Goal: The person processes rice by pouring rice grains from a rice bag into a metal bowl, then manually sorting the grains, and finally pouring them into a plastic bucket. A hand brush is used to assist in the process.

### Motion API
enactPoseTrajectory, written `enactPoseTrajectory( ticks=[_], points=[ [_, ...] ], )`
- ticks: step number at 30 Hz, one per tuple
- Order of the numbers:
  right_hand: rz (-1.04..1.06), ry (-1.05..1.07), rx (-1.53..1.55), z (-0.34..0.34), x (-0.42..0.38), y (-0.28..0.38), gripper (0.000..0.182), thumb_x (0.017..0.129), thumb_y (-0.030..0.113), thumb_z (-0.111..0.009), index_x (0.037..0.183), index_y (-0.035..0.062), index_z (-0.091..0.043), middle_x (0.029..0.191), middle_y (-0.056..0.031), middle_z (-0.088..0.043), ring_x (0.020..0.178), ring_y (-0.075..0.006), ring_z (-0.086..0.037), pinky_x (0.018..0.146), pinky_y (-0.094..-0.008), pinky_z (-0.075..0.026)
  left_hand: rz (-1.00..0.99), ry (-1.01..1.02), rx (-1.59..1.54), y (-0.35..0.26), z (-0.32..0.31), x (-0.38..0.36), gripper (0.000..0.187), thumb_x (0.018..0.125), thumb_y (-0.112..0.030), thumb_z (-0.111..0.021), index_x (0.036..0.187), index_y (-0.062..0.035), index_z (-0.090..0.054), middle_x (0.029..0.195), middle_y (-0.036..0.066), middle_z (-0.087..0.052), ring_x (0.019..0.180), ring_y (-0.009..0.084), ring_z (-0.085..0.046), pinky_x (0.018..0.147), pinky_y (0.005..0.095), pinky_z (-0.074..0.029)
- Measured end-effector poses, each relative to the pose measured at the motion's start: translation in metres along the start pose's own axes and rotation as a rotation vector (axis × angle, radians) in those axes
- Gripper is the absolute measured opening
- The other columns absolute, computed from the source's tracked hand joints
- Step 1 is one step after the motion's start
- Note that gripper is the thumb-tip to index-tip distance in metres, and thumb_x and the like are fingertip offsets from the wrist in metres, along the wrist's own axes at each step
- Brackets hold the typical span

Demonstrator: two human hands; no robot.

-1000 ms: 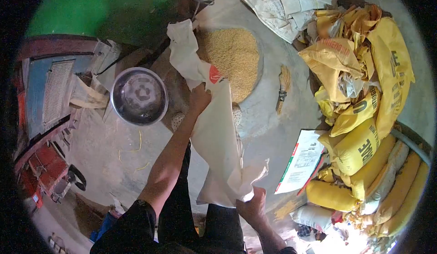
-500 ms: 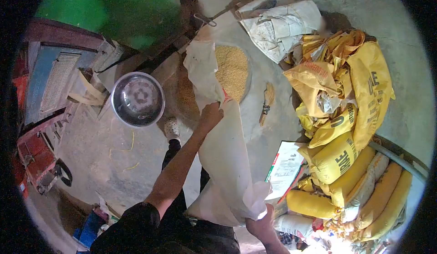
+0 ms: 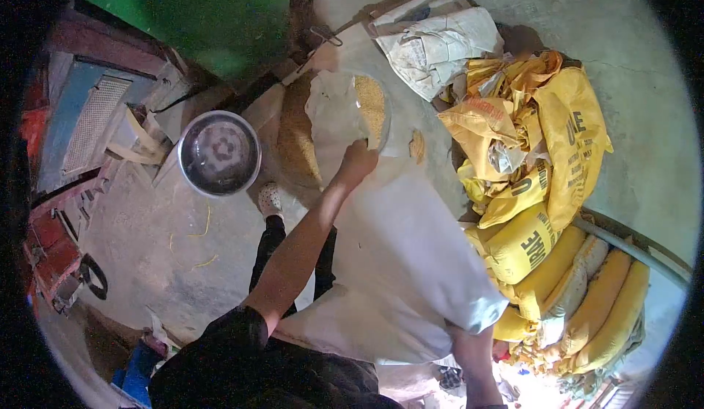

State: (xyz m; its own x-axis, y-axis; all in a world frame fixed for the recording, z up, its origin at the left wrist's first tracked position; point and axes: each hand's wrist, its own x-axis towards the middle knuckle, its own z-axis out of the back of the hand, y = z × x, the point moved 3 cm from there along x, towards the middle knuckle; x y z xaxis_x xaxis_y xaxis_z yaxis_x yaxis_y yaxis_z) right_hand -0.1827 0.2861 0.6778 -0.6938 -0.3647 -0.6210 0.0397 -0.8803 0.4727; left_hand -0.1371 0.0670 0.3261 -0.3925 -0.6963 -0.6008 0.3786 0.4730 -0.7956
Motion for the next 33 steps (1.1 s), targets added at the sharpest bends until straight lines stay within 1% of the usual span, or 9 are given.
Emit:
enactPoseTrajectory(
  ticks=[3, 8, 11, 18, 22, 26, 28, 29, 33],
  points=[
    [0.050, -0.101, 0.066, 0.000, -0.008, 0.038, 0.062, 0.069, 0.003, -0.062, 0.127, -0.0028, -0.040, 0.117, -0.0095, -0.052, 0.107, -0.0213, -0.050, 0.096, -0.0321, -0.036, -0.037, -0.062, -0.023, -0.016, -0.001, 0.002, 0.031, 0.075, -0.016, -0.052, 0.098, 0.0039, -0.060, 0.096, 0.027, -0.061, 0.094, 0.0421, -0.058, 0.085, 0.0454, -0.046],
    [0.131, -0.088, 0.195, 0.012, -0.003, 0.050, 0.052, 0.069, 0.002, -0.061, 0.118, -0.0014, -0.044, 0.107, -0.0073, -0.054, 0.097, -0.0176, -0.052, 0.088, -0.0297, -0.040, -0.090, -0.268, -0.104, -0.005, -0.006, 0.017, 0.032, 0.076, -0.018, -0.051, 0.100, 0.0012, -0.061, 0.097, 0.026, -0.061, 0.095, 0.0411, -0.058, 0.086, 0.0457, -0.045],
    [0.213, -0.046, 0.169, 0.008, -0.003, 0.060, 0.043, 0.072, 0.006, -0.058, 0.113, -0.0003, -0.047, 0.101, -0.0047, -0.053, 0.090, -0.0151, -0.051, 0.085, -0.0286, -0.039, 0.025, -0.195, -0.178, -0.001, -0.010, 0.026, 0.033, 0.077, -0.019, -0.050, 0.102, 0.0008, -0.061, 0.099, 0.025, -0.061, 0.096, 0.0406, -0.058, 0.086, 0.0451, -0.045],
    [0.162, -0.201, 0.103, 0.008, -0.012, 0.059, 0.049, 0.070, 0.009, -0.060, 0.118, 0.0005, -0.049, 0.106, -0.0068, -0.055, 0.095, -0.0180, -0.052, 0.089, -0.0295, -0.038, -0.058, -0.203, -0.361, -0.003, -0.023, 0.022, 0.033, 0.077, -0.016, -0.049, 0.102, 0.0030, -0.060, 0.099, 0.024, -0.062, 0.097, 0.0398, -0.058, 0.085, 0.0445, -0.045],
    [0.234, -0.102, 0.075, 0.031, -0.010, 0.060, 0.043, 0.073, 0.007, -0.056, 0.114, -0.0017, -0.051, 0.102, -0.0058, -0.056, 0.093, -0.0169, -0.053, 0.087, -0.0277, -0.038, -0.084, -0.244, -0.411, -0.005, -0.040, 0.022, 0.033, 0.077, -0.014, -0.049, 0.102, 0.0037, -0.060, 0.100, 0.024, -0.062, 0.098, 0.0394, -0.058, 0.085, 0.0439, -0.045],
    [0.270, -0.132, 0.069, 0.051, -0.002, 0.058, 0.040, 0.076, 0.006, -0.058, 0.114, -0.0023, -0.052, 0.104, -0.0062, -0.057, 0.094, -0.0163, -0.053, 0.088, -0.0272, -0.039, -0.054, -0.256, -0.495, -0.032, -0.030, 0.008, 0.034, 0.077, -0.013, -0.049, 0.104, 0.0043, -0.059, 0.101, 0.026, -0.061, 0.098, 0.0399, -0.058, 0.084, 0.0432, -0.045],
    [0.282, -0.110, -0.003, 0.066, -0.007, 0.059, 0.053, 0.074, 0.009, -0.057, 0.124, -0.0013, -0.046, 0.114, -0.0068, -0.054, 0.104, -0.0186, -0.051, 0.094, -0.0286, -0.036, -0.058, -0.198, -0.528, -0.029, -0.040, 0.000, 0.039, 0.080, -0.014, -0.046, 0.110, 0.0096, -0.053, 0.102, 0.024, -0.060, 0.095, 0.0341, -0.060, 0.080, 0.0395, -0.046],
    [0.251, -0.073, -0.047, 0.075, -0.001, 0.046, 0.053, 0.074, 0.009, -0.058, 0.124, -0.0014, -0.045, 0.116, -0.0067, -0.053, 0.105, -0.0183, -0.051, 0.094, -0.0284, -0.036, -0.019, -0.197, -0.405, -0.026, -0.047, 0.004, 0.039, 0.080, -0.015, -0.046, 0.109, 0.0090, -0.053, 0.102, 0.024, -0.060, 0.091, 0.0338, -0.061, 0.076, 0.0410, -0.048],
    [0.331, -0.064, 0.031, 0.105, 0.006, 0.063, 0.044, 0.077, 0.010, -0.063, 0.118, -0.0020, -0.050, 0.111, -0.0074, -0.057, 0.100, -0.0161, -0.053, 0.091, -0.0287, -0.038, -0.011, -0.222, -0.515, -0.024, -0.072, 0.009, 0.045, 0.080, -0.017, -0.048, 0.115, 0.0112, -0.047, 0.101, 0.024, -0.059, 0.088, 0.0340, -0.062, 0.066, 0.0429, -0.050]
  ],
)
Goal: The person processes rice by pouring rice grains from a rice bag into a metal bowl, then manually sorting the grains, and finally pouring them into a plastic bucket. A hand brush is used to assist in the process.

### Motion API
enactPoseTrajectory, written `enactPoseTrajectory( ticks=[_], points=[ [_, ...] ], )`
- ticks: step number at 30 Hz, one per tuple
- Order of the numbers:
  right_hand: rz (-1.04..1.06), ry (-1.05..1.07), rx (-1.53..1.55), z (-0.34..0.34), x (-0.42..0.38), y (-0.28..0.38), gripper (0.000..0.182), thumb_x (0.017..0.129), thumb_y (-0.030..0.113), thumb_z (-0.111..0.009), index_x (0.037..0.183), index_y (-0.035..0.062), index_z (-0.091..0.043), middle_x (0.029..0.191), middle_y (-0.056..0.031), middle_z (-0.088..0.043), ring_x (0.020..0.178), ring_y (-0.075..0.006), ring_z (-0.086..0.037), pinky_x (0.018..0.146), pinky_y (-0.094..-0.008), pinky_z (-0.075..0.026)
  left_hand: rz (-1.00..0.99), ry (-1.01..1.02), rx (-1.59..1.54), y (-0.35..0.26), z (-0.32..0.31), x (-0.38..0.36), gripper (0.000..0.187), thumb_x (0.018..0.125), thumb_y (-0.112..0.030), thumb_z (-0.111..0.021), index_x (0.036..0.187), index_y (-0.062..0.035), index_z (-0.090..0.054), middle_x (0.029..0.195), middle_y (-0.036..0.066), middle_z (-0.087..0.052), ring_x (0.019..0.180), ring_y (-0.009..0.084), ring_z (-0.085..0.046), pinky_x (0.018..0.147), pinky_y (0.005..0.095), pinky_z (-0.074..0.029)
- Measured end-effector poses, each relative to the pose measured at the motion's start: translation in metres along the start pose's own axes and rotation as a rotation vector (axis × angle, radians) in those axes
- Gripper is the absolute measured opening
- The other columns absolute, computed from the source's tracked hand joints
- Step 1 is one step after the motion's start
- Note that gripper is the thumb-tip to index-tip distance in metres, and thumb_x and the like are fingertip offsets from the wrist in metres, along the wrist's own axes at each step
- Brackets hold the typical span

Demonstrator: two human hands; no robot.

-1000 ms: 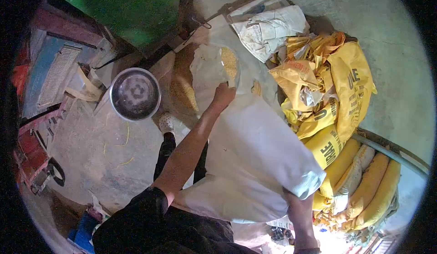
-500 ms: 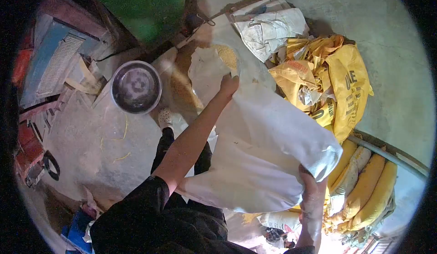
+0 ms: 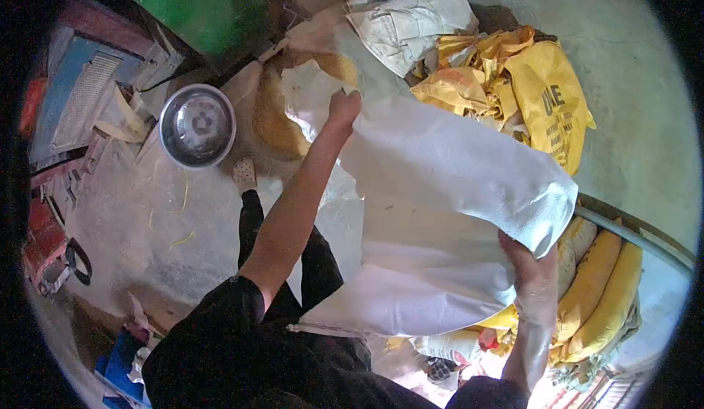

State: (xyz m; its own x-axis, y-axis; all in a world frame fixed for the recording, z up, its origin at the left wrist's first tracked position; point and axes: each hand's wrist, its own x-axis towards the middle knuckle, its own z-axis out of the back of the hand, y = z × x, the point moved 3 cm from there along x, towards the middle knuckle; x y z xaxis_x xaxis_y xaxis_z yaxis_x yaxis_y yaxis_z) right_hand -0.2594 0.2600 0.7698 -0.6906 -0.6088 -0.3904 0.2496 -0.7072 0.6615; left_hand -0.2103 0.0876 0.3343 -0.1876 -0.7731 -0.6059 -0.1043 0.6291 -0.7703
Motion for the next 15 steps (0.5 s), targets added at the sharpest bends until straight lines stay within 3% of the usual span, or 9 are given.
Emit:
enactPoseTrajectory(
  ticks=[3, 5, 6, 7, 8, 9, 11, 13, 15],
  points=[
    [0.096, 0.074, -0.260, 0.020, 0.004, 0.004, 0.045, 0.077, 0.010, -0.063, 0.119, -0.0019, -0.049, 0.112, -0.0075, -0.057, 0.101, -0.0166, -0.053, 0.090, -0.0287, -0.038, 0.080, -0.038, -0.083, -0.008, -0.003, -0.011, 0.040, 0.079, -0.015, -0.049, 0.110, 0.0092, -0.055, 0.108, 0.028, -0.058, 0.101, 0.0379, -0.058, 0.084, 0.0423, -0.045],
    [0.069, 0.052, -0.064, 0.034, 0.012, 0.003, 0.042, 0.076, 0.009, -0.064, 0.114, -0.0024, -0.052, 0.104, -0.0090, -0.060, 0.096, -0.0173, -0.055, 0.089, -0.0287, -0.040, 0.034, -0.076, -0.052, -0.010, -0.008, -0.010, 0.044, 0.079, -0.017, -0.050, 0.112, 0.0129, -0.049, 0.104, 0.027, -0.058, 0.094, 0.0359, -0.060, 0.076, 0.0421, -0.048],
    [0.163, 0.042, -0.191, 0.038, 0.015, -0.012, 0.040, 0.077, 0.011, -0.063, 0.113, -0.0025, -0.053, 0.101, -0.0093, -0.061, 0.093, -0.0174, -0.057, 0.087, -0.0290, -0.041, -0.008, -0.119, -0.025, -0.015, -0.006, -0.015, 0.050, 0.079, -0.019, -0.051, 0.113, 0.0166, -0.044, 0.099, 0.027, -0.059, 0.086, 0.0339, -0.062, 0.067, 0.0419, -0.050],
    [0.256, 0.032, -0.316, 0.039, 0.016, -0.022, 0.039, 0.077, 0.012, -0.063, 0.111, -0.0026, -0.053, 0.099, -0.0096, -0.062, 0.090, -0.0175, -0.058, 0.085, -0.0293, -0.042, -0.011, -0.123, -0.021, -0.019, -0.004, -0.020, 0.050, 0.079, -0.019, -0.051, 0.113, 0.0166, -0.044, 0.099, 0.027, -0.059, 0.086, 0.0339, -0.062, 0.067, 0.0419, -0.050],
    [0.103, 0.255, -0.285, 0.052, 0.017, -0.016, 0.040, 0.079, 0.014, -0.064, 0.112, -0.0023, -0.051, 0.098, -0.0094, -0.062, 0.087, -0.0164, -0.058, 0.081, -0.0293, -0.044, 0.022, -0.097, -0.031, -0.023, -0.003, -0.022, 0.048, 0.080, -0.018, -0.050, 0.113, 0.0157, -0.047, 0.105, 0.029, -0.056, 0.093, 0.0372, -0.060, 0.074, 0.0418, -0.049],
    [0.175, 0.027, -0.285, 0.065, 0.019, -0.014, 0.040, 0.077, 0.011, -0.065, 0.112, -0.0018, -0.051, 0.097, -0.0083, -0.062, 0.085, -0.0148, -0.058, 0.079, -0.0283, -0.046, 0.054, -0.065, -0.041, -0.024, -0.004, -0.024, 0.046, 0.080, -0.017, -0.050, 0.113, 0.0148, -0.049, 0.111, 0.032, -0.054, 0.100, 0.0404, -0.057, 0.080, 0.0416, -0.047],
    [0.200, -0.020, -0.170, 0.061, 0.018, -0.010, 0.041, 0.075, 0.006, -0.064, 0.112, -0.0018, -0.051, 0.096, -0.0073, -0.062, 0.085, -0.0129, -0.057, 0.077, -0.0264, -0.045, 0.030, -0.091, 0.041, -0.025, -0.007, -0.018, 0.046, 0.080, -0.018, -0.050, 0.112, 0.0152, -0.049, 0.111, 0.032, -0.054, 0.099, 0.0392, -0.058, 0.079, 0.0421, -0.047],
    [0.193, 0.174, -0.178, 0.053, 0.018, -0.017, 0.035, 0.075, 0.003, -0.062, 0.108, -0.0023, -0.054, 0.092, -0.0059, -0.062, 0.082, -0.0118, -0.057, 0.074, -0.0259, -0.046, -0.027, -0.149, 0.204, -0.033, -0.006, -0.018, 0.046, 0.080, -0.020, -0.052, 0.110, 0.0158, -0.049, 0.110, 0.032, -0.054, 0.097, 0.0368, -0.059, 0.077, 0.0429, -0.048],
    [0.225, 0.057, -0.273, 0.068, 0.024, -0.001, 0.024, 0.075, 0.000, -0.061, 0.099, -0.0030, -0.059, 0.082, -0.0038, -0.062, 0.072, -0.0102, -0.056, 0.065, -0.0249, -0.046, -0.010, -0.069, -0.041, -0.035, -0.010, -0.015, 0.043, 0.079, -0.020, -0.050, 0.106, 0.0141, -0.050, 0.101, 0.029, -0.058, 0.085, 0.0343, -0.061, 0.074, 0.0424, -0.047]
  ],
)
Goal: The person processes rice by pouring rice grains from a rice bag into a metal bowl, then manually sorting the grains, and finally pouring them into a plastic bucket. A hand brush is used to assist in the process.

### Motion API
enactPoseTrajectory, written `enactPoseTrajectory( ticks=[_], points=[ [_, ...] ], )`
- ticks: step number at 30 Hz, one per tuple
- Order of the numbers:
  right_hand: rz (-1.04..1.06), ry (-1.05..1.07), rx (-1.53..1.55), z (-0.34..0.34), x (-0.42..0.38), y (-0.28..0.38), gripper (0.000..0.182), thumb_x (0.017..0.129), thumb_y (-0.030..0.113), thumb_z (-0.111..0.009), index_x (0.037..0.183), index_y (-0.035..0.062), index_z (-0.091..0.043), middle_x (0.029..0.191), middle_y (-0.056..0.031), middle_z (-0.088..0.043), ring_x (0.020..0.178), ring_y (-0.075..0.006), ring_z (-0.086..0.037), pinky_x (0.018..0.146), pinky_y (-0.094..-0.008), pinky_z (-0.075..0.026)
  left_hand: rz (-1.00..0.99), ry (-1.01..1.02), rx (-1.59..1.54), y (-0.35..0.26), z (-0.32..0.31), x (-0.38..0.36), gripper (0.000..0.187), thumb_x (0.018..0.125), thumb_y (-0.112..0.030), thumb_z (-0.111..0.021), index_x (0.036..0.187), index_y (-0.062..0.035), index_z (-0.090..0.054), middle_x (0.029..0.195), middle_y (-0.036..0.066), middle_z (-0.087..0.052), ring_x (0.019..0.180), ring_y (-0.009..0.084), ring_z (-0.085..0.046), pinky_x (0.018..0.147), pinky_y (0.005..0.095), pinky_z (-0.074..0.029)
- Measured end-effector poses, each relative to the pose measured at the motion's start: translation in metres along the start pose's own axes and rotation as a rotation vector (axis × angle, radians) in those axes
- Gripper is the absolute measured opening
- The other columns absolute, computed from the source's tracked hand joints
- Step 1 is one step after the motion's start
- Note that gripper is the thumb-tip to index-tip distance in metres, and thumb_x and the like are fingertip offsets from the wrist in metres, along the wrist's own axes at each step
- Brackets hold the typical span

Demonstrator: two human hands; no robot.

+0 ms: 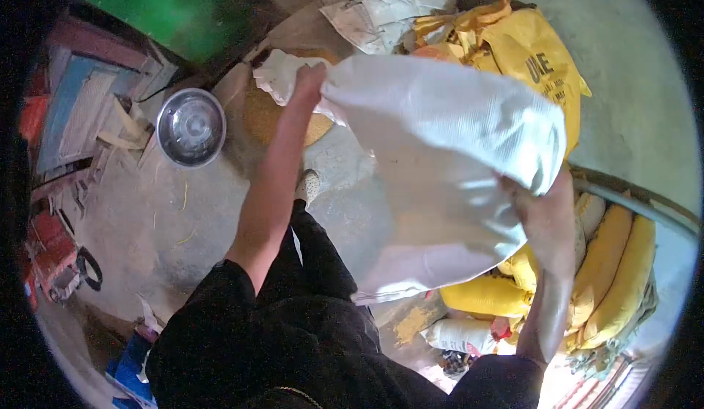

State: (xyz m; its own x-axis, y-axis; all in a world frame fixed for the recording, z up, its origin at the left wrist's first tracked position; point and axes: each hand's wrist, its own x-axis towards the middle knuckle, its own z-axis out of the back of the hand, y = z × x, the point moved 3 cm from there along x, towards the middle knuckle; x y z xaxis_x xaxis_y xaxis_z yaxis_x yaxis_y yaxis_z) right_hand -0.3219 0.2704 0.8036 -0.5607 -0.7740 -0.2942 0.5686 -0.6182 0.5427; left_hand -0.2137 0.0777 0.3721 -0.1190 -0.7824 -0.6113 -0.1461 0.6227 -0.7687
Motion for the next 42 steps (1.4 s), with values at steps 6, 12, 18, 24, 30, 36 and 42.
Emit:
enactPoseTrajectory(
  ticks=[6, 12, 18, 24, 30, 36, 42],
  points=[
    [0.070, 0.026, -0.075, 0.024, 0.018, 0.001, 0.028, 0.081, 0.016, -0.065, 0.100, -0.0037, -0.060, 0.083, -0.0036, -0.064, 0.072, -0.0077, -0.058, 0.062, -0.0235, -0.047, 0.090, 0.200, -0.128, -0.019, 0.000, -0.002, 0.030, 0.078, -0.012, -0.050, 0.100, 0.0080, -0.053, 0.089, 0.019, -0.058, 0.078, 0.0300, -0.059, 0.062, 0.0442, -0.047],
    [0.087, -0.184, -0.367, 0.043, 0.039, 0.004, 0.035, 0.076, 0.029, -0.074, 0.077, -0.0035, -0.063, 0.066, -0.0034, -0.062, 0.055, -0.0070, -0.056, 0.045, -0.0240, -0.043, 0.242, 0.300, 0.039, -0.063, 0.021, -0.027, 0.012, 0.080, -0.011, -0.050, 0.085, -0.0024, -0.058, 0.084, 0.011, -0.058, 0.073, 0.0192, -0.057, 0.059, 0.0368, -0.051],
    [0.749, -0.382, -0.475, 0.021, 0.036, 0.000, 0.056, 0.070, 0.052, -0.072, 0.082, -0.0013, -0.062, 0.062, -0.0110, -0.062, 0.049, -0.0169, -0.059, 0.050, -0.0310, -0.047, 0.262, 0.301, 0.124, -0.079, 0.033, -0.026, 0.018, 0.088, -0.019, -0.044, 0.098, -0.0077, -0.055, 0.088, 0.008, -0.058, 0.078, 0.0201, -0.058, 0.065, 0.0337, -0.055],
    [0.395, -0.319, -0.794, 0.037, 0.030, 0.006, 0.049, 0.075, 0.051, -0.067, 0.077, 0.0022, -0.062, 0.055, -0.0117, -0.057, 0.049, -0.0240, -0.057, 0.051, -0.0347, -0.047, 0.222, 0.442, 0.298, -0.082, 0.025, -0.023, 0.031, 0.095, -0.027, -0.035, 0.108, -0.0034, -0.050, 0.096, 0.013, -0.059, 0.087, 0.0265, -0.060, 0.073, 0.0389, -0.056],
    [0.516, -0.516, -0.634, 0.057, 0.053, 0.075, 0.046, 0.085, 0.045, -0.058, 0.094, 0.0004, -0.064, 0.065, -0.0133, -0.060, 0.059, -0.0211, -0.059, 0.059, -0.0353, -0.046, 0.389, 0.431, -0.081, -0.070, 0.043, 0.007, 0.039, 0.094, -0.034, -0.036, 0.114, -0.0019, -0.047, 0.108, 0.017, -0.057, 0.098, 0.0282, -0.058, 0.080, 0.0438, -0.053],
    [0.517, -0.326, -0.302, 0.016, 0.112, 0.103, 0.029, 0.083, 0.027, -0.056, 0.079, 0.0004, -0.068, 0.081, -0.0227, -0.064, 0.071, -0.0335, -0.063, 0.062, -0.0421, -0.048, -0.346, 0.133, 0.065, -0.125, -0.002, -0.270, 0.077, 0.091, -0.041, -0.049, 0.137, 0.0103, -0.014, 0.136, 0.027, -0.031, 0.129, 0.0310, -0.030, 0.107, 0.0388, -0.021],
    [0.529, 0.004, -0.406, -0.022, 0.192, 0.103, 0.062, 0.087, 0.054, -0.045, 0.081, -0.0067, -0.059, 0.075, -0.0248, -0.061, 0.074, -0.0379, -0.061, 0.068, -0.0423, -0.045, -0.565, 0.299, 0.584, -0.097, -0.051, -0.348, 0.062, 0.071, -0.007, -0.065, 0.126, 0.0044, -0.038, 0.105, 0.028, -0.054, 0.097, 0.0407, -0.055, 0.083, 0.0438, -0.044]
  ],
)
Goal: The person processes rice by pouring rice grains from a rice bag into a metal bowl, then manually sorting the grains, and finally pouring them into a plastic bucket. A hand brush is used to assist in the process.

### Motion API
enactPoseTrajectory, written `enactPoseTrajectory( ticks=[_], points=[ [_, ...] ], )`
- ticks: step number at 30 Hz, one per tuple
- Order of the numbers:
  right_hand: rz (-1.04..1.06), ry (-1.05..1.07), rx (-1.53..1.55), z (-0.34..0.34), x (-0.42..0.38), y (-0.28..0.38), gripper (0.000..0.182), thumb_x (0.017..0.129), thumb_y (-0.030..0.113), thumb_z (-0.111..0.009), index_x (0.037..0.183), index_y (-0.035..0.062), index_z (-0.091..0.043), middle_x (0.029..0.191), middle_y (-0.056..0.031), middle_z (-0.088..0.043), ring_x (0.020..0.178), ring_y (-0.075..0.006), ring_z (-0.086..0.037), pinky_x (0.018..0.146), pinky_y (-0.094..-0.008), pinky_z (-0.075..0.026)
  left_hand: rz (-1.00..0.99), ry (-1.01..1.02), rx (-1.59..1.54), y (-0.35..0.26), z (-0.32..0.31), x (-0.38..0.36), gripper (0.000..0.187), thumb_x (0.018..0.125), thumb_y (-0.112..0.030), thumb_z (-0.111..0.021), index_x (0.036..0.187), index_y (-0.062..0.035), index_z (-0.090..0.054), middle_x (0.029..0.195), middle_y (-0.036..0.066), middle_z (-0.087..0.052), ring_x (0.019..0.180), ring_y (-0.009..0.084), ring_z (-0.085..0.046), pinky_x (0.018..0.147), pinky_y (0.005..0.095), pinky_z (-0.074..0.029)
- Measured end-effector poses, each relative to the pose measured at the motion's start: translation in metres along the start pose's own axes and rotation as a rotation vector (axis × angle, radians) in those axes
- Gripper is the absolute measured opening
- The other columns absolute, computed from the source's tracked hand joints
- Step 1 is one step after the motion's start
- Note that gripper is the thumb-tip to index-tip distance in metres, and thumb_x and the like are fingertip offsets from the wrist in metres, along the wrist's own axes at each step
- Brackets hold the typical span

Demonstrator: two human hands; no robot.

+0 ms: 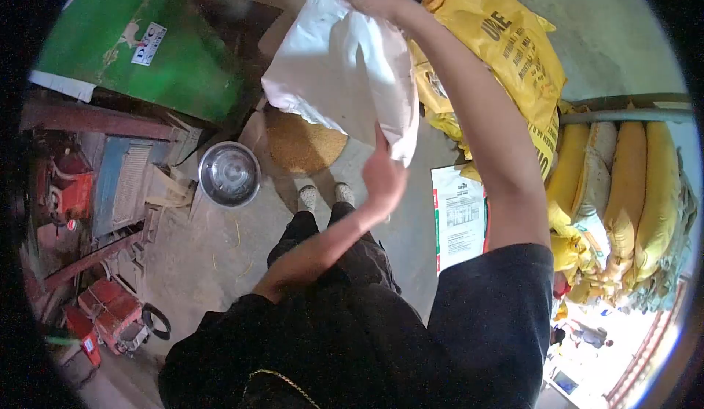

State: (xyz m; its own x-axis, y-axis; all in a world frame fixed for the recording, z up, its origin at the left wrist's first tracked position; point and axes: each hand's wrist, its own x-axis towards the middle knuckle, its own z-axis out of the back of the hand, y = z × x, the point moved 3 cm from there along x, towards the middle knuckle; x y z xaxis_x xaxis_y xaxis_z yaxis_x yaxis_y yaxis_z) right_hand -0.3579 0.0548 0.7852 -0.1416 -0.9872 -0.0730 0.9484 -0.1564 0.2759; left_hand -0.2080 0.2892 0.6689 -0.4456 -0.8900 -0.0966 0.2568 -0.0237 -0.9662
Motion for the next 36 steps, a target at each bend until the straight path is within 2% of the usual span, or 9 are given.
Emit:
enactPoseTrajectory(
  ticks=[6, 14, 17, 20, 22, 25, 30, 33, 36],
  points=[
    [-0.104, -0.029, -0.084, -0.036, 0.023, -0.025, 0.051, 0.080, 0.043, -0.041, 0.088, -0.0027, -0.064, 0.092, -0.0250, -0.063, 0.093, -0.0399, -0.059, 0.084, -0.0449, -0.044, -0.073, 0.159, 0.625, 0.047, 0.116, 0.045, 0.019, 0.079, -0.007, -0.051, 0.095, -0.0051, -0.061, 0.075, 0.019, -0.062, 0.074, 0.0349, -0.062, 0.064, 0.0432, -0.050],
    [-0.199, -0.197, 0.153, -0.039, 0.010, -0.009, 0.041, 0.079, 0.037, -0.048, 0.099, 0.0062, -0.065, 0.102, -0.0184, -0.064, 0.097, -0.0377, -0.060, 0.085, -0.0434, -0.047, -0.338, -0.556, 0.649, 0.005, 0.233, 0.025, 0.029, 0.078, -0.006, -0.049, 0.105, -0.0017, -0.059, 0.088, 0.026, -0.061, 0.081, 0.0416, -0.060, 0.072, 0.0466, -0.049],
    [-0.108, 0.137, 0.147, -0.096, 0.009, -0.020, 0.044, 0.084, 0.042, -0.046, 0.092, 0.0028, -0.066, 0.095, -0.0200, -0.065, 0.092, -0.0369, -0.061, 0.080, -0.0440, -0.048, 0.093, -0.410, 0.964, 0.039, 0.230, 0.036, 0.036, 0.078, -0.001, -0.049, 0.113, -0.0049, -0.057, 0.087, 0.025, -0.062, 0.078, 0.0408, -0.061, 0.069, 0.0478, -0.049],
    [-0.186, -0.414, 0.287, -0.050, -0.046, -0.002, 0.049, 0.085, 0.047, -0.047, 0.088, 0.0011, -0.065, 0.083, -0.0238, -0.064, 0.083, -0.0408, -0.061, 0.077, -0.0460, -0.047, -0.378, -0.732, 0.710, 0.011, 0.232, 0.017, 0.038, 0.077, 0.003, -0.049, 0.114, -0.0029, -0.056, 0.085, 0.026, -0.062, 0.077, 0.0401, -0.062, 0.068, 0.0471, -0.049],
    [-0.268, -0.402, 0.313, -0.075, -0.073, -0.001, 0.052, 0.087, 0.048, -0.046, 0.084, -0.0006, -0.065, 0.082, -0.0254, -0.063, 0.083, -0.0410, -0.061, 0.076, -0.0467, -0.047, 0.089, -0.438, 0.929, 0.002, 0.208, -0.002, 0.040, 0.077, 0.007, -0.047, 0.115, -0.0023, -0.056, 0.089, 0.025, -0.063, 0.078, 0.0358, -0.064, 0.069, 0.0439, -0.050],
    [-0.197, -0.551, 0.457, -0.059, -0.075, -0.008, 0.053, 0.087, 0.046, -0.048, 0.076, -0.0029, -0.064, 0.075, -0.0278, -0.060, 0.078, -0.0421, -0.060, 0.069, -0.0472, -0.047, -0.526, -0.912, 0.608, -0.013, 0.208, 0.004, 0.041, 0.076, 0.005, -0.045, 0.116, 0.0016, -0.056, 0.097, 0.022, -0.063, 0.079, 0.0277, -0.063, 0.069, 0.0387, -0.049],
    [-0.096, -0.829, 0.458, -0.044, -0.095, -0.021, 0.047, 0.087, 0.038, -0.052, 0.070, -0.0045, -0.061, 0.065, -0.0253, -0.058, 0.066, -0.0432, -0.058, 0.059, -0.0454, -0.047, -0.746, -0.897, 0.413, -0.016, 0.189, 0.021, 0.042, 0.075, 0.004, -0.044, 0.114, 0.0027, -0.056, 0.098, 0.021, -0.063, 0.082, 0.0283, -0.062, 0.074, 0.0347, -0.048],
    [-0.071, -0.798, 0.664, -0.101, -0.115, -0.014, 0.042, 0.086, 0.034, -0.055, 0.068, -0.0035, -0.059, 0.065, -0.0254, -0.057, 0.066, -0.0422, -0.058, 0.058, -0.0437, -0.046, -0.193, -0.731, 0.713, -0.004, 0.186, 0.005, 0.041, 0.078, 0.001, -0.040, 0.117, 0.0045, -0.052, 0.114, 0.020, -0.057, 0.101, 0.0265, -0.057, 0.085, 0.0357, -0.047],
    [-0.171, -1.071, 0.755, -0.055, -0.162, -0.016, 0.042, 0.087, 0.033, -0.054, 0.067, -0.0039, -0.058, 0.065, -0.0261, -0.056, 0.064, -0.0432, -0.056, 0.055, -0.0433, -0.045, -0.395, -0.746, 0.273, -0.025, 0.170, 0.013, 0.038, 0.082, -0.005, -0.041, 0.117, 0.0041, -0.053, 0.114, 0.019, -0.057, 0.104, 0.0267, -0.055, 0.089, 0.0356, -0.045]
  ],
)
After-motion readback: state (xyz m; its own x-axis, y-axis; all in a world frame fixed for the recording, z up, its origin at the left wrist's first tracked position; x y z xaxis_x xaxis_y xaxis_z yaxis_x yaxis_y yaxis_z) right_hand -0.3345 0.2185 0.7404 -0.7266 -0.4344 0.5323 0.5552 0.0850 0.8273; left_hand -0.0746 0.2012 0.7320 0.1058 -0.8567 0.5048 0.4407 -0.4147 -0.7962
